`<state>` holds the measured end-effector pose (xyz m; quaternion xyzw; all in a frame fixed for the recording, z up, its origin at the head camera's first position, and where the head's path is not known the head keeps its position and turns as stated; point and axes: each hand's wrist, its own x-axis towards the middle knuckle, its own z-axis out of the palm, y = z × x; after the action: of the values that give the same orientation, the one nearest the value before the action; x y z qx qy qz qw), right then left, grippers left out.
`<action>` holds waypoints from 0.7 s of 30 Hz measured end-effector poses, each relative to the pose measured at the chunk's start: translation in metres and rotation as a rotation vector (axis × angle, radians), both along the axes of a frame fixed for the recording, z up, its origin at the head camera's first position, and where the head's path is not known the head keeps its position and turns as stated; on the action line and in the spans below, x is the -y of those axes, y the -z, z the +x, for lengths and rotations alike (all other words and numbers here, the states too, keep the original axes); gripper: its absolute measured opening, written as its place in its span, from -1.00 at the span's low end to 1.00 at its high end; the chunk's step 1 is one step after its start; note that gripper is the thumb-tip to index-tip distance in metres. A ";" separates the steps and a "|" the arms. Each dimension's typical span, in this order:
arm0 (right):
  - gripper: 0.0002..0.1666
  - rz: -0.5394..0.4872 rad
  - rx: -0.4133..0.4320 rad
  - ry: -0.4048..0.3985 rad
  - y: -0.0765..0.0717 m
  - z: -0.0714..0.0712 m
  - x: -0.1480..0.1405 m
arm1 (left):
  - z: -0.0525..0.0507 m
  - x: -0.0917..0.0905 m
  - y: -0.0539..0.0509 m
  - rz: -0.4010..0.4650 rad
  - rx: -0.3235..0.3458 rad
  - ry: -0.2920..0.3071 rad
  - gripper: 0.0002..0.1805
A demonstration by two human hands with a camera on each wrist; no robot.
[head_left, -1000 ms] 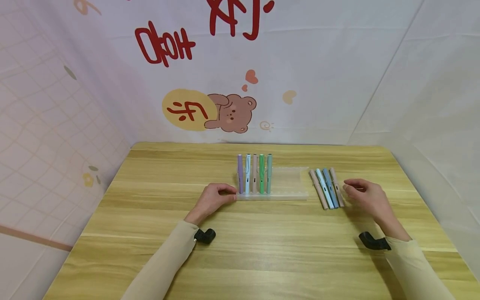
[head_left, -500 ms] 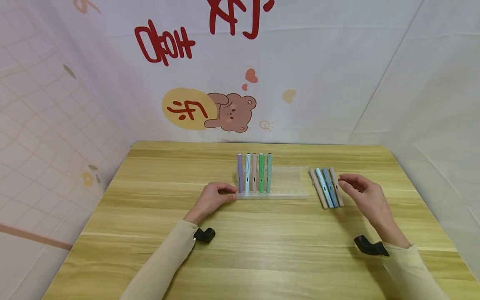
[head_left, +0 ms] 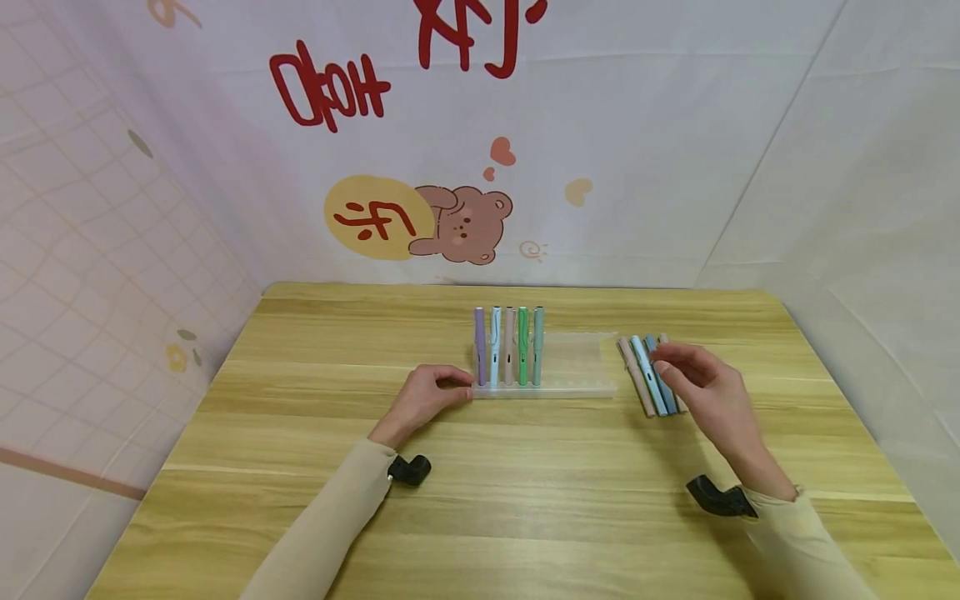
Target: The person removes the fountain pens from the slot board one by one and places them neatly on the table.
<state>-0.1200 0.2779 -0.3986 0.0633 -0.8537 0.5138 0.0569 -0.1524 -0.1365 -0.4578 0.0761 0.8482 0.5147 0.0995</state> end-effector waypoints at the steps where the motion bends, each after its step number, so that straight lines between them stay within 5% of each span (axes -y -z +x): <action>1: -0.55 -0.011 -0.006 -0.010 0.000 0.001 0.003 | 0.000 0.000 0.000 -0.001 0.000 0.000 -0.83; 11: -0.62 -0.149 -0.039 -0.110 0.004 -0.001 0.031 | 0.000 0.000 -0.001 -0.009 0.015 -0.003 -0.82; 21: -0.55 -0.156 -0.037 -0.187 0.017 -0.010 0.056 | -0.001 0.001 -0.001 -0.017 0.036 -0.006 -0.82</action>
<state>-0.1295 0.2222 -0.4156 0.1478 -0.8001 0.5806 0.0293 -0.1535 -0.1370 -0.4567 0.0635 0.8507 0.5091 0.1141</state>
